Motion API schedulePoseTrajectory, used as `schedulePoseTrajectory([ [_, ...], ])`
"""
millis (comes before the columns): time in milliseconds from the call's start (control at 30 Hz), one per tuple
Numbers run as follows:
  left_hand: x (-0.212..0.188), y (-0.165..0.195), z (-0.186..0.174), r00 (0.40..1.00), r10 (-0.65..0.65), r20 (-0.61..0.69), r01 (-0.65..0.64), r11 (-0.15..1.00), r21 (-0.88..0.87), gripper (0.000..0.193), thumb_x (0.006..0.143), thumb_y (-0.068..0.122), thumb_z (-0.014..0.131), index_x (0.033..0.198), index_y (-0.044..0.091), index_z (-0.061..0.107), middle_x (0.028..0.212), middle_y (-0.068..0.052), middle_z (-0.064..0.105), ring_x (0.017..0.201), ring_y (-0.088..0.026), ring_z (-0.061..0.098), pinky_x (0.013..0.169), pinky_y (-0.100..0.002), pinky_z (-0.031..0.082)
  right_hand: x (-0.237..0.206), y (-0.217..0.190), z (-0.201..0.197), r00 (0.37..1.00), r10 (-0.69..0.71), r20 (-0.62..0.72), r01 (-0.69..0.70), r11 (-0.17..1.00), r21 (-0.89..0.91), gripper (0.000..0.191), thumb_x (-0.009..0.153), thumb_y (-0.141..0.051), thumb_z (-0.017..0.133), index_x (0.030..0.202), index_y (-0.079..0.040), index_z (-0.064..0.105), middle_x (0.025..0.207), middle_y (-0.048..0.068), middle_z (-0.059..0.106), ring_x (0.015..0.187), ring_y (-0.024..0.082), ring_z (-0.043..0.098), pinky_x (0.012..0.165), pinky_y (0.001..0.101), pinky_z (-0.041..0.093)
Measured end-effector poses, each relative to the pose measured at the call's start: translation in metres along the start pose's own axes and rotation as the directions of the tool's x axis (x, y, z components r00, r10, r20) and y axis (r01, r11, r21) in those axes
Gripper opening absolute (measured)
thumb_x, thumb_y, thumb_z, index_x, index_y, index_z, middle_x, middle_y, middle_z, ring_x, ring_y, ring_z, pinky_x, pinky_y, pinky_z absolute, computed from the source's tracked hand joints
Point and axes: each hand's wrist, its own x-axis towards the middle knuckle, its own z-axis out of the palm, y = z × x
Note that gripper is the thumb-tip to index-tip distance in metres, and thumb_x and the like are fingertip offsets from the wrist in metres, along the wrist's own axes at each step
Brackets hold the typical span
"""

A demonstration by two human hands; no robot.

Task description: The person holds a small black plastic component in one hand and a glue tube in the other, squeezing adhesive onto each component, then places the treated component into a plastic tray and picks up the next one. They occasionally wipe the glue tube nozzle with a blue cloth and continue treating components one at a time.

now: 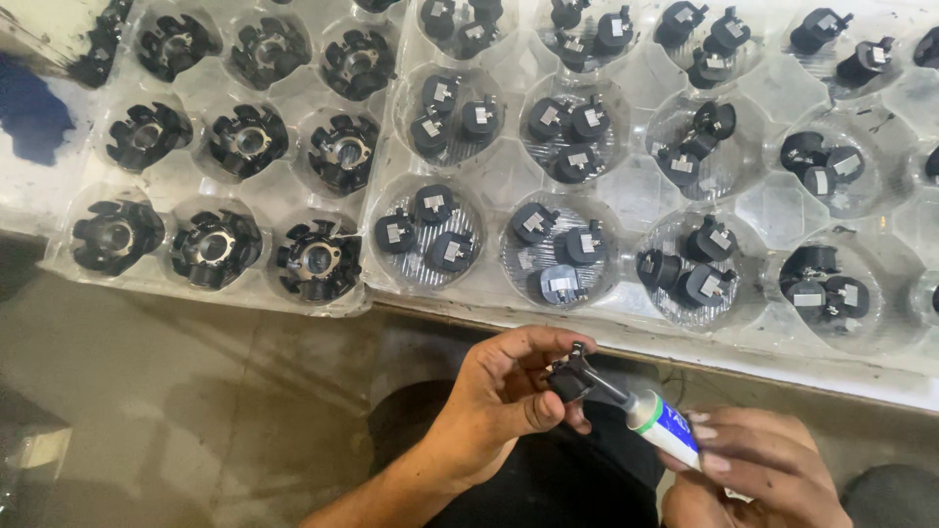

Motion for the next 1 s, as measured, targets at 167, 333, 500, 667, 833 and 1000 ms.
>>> schedulePoseTrajectory([
  [167,-0.004,-0.002,-0.006,1.000,-0.008,-0.003,0.008,1.000,-0.017,0.055,0.092,0.019,0.084,0.137,-0.003,0.060,0.134,-0.012,0.067,0.093,-0.017,0.070,0.087,-0.035,0.062,0.000,-0.004,0.003,1.000,-0.006,-0.027,0.005,1.000,-0.025,0.044,0.067,-0.004,0.090,0.098,-0.017,0.062,0.102,0.002,0.070,0.101,0.021,0.074,0.088,0.0301,0.061],
  [333,-0.005,-0.002,-0.010,0.999,-0.022,-0.030,0.020,0.998,-0.056,0.051,0.094,0.017,0.083,0.136,-0.001,0.062,0.133,-0.015,0.067,0.091,-0.017,0.068,0.087,-0.039,0.063,0.004,-0.012,0.010,1.000,0.002,-0.015,-0.003,1.000,-0.030,0.045,0.066,-0.003,0.090,0.099,-0.016,0.061,0.101,0.003,0.069,0.101,0.022,0.074,0.088,0.0307,0.062],
  [500,-0.007,0.000,-0.014,0.998,-0.030,-0.054,0.026,0.998,-0.064,0.049,0.092,0.019,0.083,0.134,0.002,0.063,0.137,-0.014,0.066,0.089,-0.017,0.067,0.086,-0.040,0.063,0.001,-0.020,0.015,0.993,0.107,-0.050,-0.109,0.993,-0.042,0.044,0.067,0.001,0.087,0.097,-0.017,0.060,0.099,0.004,0.069,0.101,0.022,0.073,0.088,0.0304,0.061],
  [667,-0.008,0.000,-0.019,0.998,-0.048,-0.050,0.044,0.996,-0.083,0.046,0.094,0.021,0.082,0.133,0.004,0.064,0.136,-0.015,0.066,0.089,-0.018,0.068,0.084,-0.040,0.063,0.004,-0.021,0.018,0.995,0.093,-0.018,-0.094,0.993,-0.066,0.042,0.068,0.002,0.087,0.097,-0.015,0.062,0.096,0.005,0.069,0.100,0.024,0.074,0.088,0.0321,0.061],
  [833,-0.009,-0.003,-0.024,0.999,-0.042,0.020,0.045,0.983,-0.180,0.048,0.094,0.022,0.082,0.135,0.005,0.064,0.133,-0.014,0.068,0.089,-0.019,0.068,0.084,-0.038,0.062,0.002,-0.013,0.012,0.998,0.055,-0.011,-0.055,0.998,-0.015,0.035,0.072,0.001,0.082,0.096,-0.015,0.062,0.094,0.006,0.069,0.097,0.024,0.074,0.087,0.0337,0.063],
  [1000,-0.005,0.002,-0.017,0.998,-0.060,-0.007,0.059,0.989,-0.137,0.055,0.094,0.019,0.084,0.139,-0.006,0.063,0.113,-0.016,0.069,0.088,-0.019,0.068,0.083,-0.036,0.062,0.000,-0.016,0.011,0.987,0.150,-0.060,-0.148,0.988,0.033,0.034,0.076,0.003,0.082,0.096,-0.014,0.061,0.092,0.008,0.070,0.093,0.026,0.076,0.083,0.0356,0.065],
])
